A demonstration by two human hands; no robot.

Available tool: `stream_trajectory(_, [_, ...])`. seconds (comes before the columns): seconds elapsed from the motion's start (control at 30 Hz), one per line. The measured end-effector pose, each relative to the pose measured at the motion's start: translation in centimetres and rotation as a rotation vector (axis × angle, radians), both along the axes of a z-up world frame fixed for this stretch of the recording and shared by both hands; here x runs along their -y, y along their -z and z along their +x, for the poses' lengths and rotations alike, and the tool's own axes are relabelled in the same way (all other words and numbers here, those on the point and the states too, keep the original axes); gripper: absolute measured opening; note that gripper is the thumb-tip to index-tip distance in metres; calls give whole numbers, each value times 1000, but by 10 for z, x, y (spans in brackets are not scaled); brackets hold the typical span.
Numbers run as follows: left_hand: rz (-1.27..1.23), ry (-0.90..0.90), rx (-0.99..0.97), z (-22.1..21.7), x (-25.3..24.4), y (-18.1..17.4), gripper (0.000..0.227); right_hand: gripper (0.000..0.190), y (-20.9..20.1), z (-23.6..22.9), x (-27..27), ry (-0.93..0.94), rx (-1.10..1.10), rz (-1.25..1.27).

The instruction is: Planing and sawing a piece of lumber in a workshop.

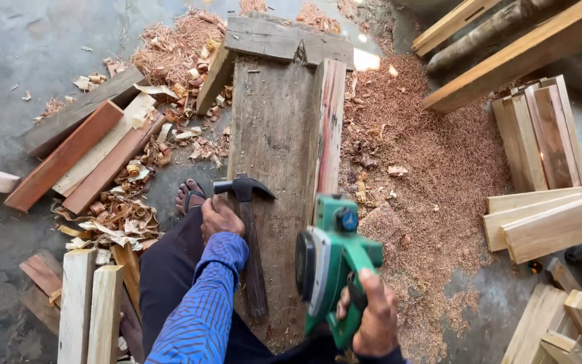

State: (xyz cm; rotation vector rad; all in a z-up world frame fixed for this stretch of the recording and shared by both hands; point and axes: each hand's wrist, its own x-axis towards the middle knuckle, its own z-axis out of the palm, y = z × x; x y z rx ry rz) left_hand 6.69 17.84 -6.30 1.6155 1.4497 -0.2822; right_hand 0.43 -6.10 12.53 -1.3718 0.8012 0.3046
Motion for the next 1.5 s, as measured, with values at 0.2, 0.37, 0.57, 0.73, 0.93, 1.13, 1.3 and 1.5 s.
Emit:
stream_trajectory(0.2, [28, 16, 12, -7, 1, 8, 59, 45, 28, -69, 23, 81, -65, -89])
stream_trajectory(0.37, [9, 27, 4, -4, -1, 3, 60, 46, 13, -49, 3, 105, -74, -142])
stream_trajectory(0.57, [7, 40, -17, -6, 0, 10, 66, 44, 2, -12, -13, 51, -52, -108])
stream_trajectory(0.73, [-41, 11, -42, -3, -2, -2, 66, 39, 5, 19, -22, -31, 35, -69])
stream_trajectory(0.93, [-45, 20, 3, -7, -3, 2, 63, 38, 3, 60, -37, -3, 34, -62])
stream_trajectory(1.13, [-31, 22, 39, -10, -1, 10, 58, 37, 3, 108, -48, -58, 79, -72])
stream_trajectory(1.3, [-20, 32, 22, -11, -1, 14, 55, 41, 3, 149, -56, -104, 97, -101])
stream_trajectory(1.5, [-15, 45, 8, -10, 1, 9, 55, 45, 4, 189, -67, -134, 129, -149])
